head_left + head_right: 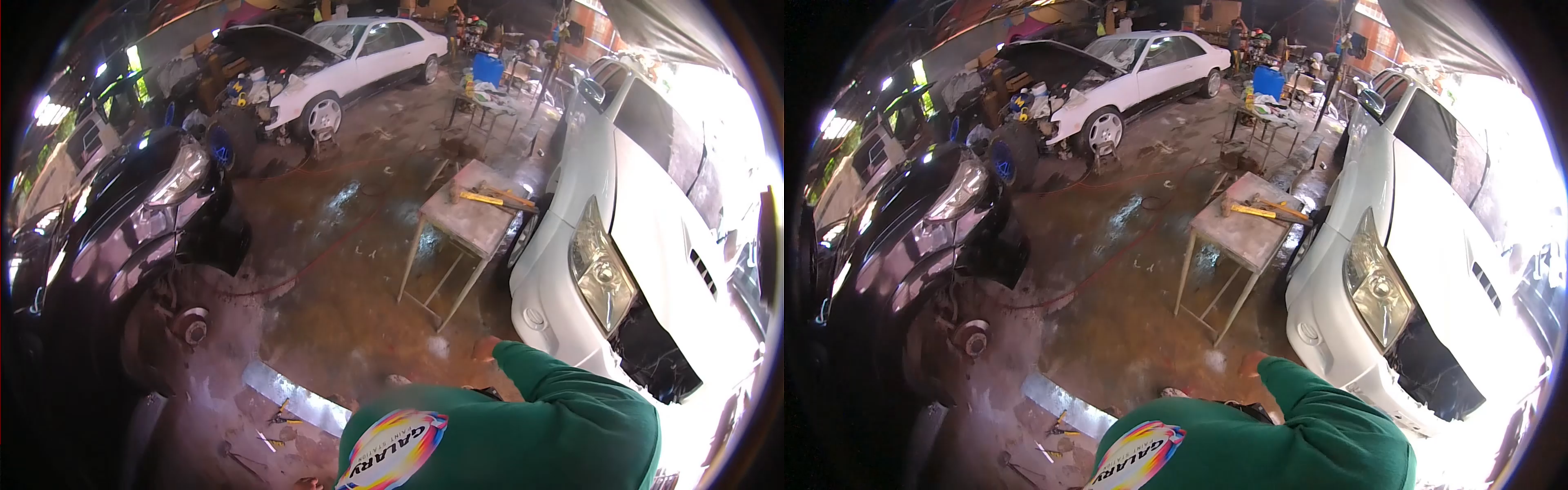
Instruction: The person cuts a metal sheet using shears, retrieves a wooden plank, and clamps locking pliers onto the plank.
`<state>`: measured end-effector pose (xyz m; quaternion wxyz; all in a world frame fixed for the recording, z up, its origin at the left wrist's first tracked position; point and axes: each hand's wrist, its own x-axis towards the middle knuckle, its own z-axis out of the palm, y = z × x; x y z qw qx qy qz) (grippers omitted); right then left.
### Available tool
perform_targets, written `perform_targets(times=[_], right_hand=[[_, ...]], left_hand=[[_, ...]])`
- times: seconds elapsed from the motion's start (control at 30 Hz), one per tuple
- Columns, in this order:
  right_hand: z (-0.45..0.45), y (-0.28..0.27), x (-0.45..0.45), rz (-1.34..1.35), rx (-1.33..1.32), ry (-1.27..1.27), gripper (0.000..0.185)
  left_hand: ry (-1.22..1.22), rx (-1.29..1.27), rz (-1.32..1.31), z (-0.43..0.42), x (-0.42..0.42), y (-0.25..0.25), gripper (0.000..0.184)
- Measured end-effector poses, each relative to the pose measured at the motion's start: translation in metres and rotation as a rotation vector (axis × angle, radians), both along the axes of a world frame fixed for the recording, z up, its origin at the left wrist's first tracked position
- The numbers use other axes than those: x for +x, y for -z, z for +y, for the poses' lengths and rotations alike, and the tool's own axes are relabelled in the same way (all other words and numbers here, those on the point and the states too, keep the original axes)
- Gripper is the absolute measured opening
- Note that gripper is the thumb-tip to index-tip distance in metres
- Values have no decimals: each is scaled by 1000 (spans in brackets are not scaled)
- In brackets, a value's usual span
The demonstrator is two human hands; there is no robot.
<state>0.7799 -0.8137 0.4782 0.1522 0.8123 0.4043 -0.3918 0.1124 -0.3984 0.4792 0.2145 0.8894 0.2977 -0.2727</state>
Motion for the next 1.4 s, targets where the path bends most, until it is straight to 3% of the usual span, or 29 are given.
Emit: perform_targets(times=[0.07,0.27,0.37,0.47,0.57,0.63,0.7,0.83,0.87,0.93,1.0,1.03,1.07,1.1,1.17,1.23,1.37,1.4], right_hand=[[-2,15,7,-39,-41,-175,34],[21,-23,-10,-116,-17,-419,35],[41,-66,-21,-45,-60,-400,36],[46,-40,1,-71,15,-478,35],[67,-60,18,-81,5,-538,35],[74,-49,33,-121,39,-519,35],[75,-41,52,-159,65,-496,34],[63,-9,127,-173,325,-237,31],[58,8,155,-242,445,-156,30],[72,-143,169,-239,489,-117,46],[62,-146,244,-283,648,134,60],[55,-144,283,-298,743,256,70],[55,-201,295,-287,820,480,81],[51,-210,326,-284,822,484,81],[36,-225,388,-565,803,493,98],[23,-236,452,-562,755,489,107],[17,-233,522,-480,589,491,131],[17,-227,535,-464,580,488,131]], left_hand=[[13,16,-5,-12,-14,0,32],[25,87,-25,-49,-56,8,32],[21,99,-28,-68,-68,13,32],[32,96,-19,-86,-72,8,32],[71,72,-6,-107,-73,-2,32],[139,25,3,-117,-68,-16,32],[11,339,-37,-134,-57,-18,33],[70,193,-109,-128,-28,-20,29],[7,121,14,-127,-15,-23,27],[-47,47,132,-123,17,-19,25],[301,144,138,-111,61,-15,26],[287,164,103,-109,86,-17,24],[276,190,60,-106,118,-17,23],[265,213,5,-102,150,-15,23],[251,260,-119,-96,216,-6,21],[246,282,-260,-91,306,-7,21],[-12,-125,-327,-91,498,-20,30],[-374,-342,-313,-97,546,-38,34]])
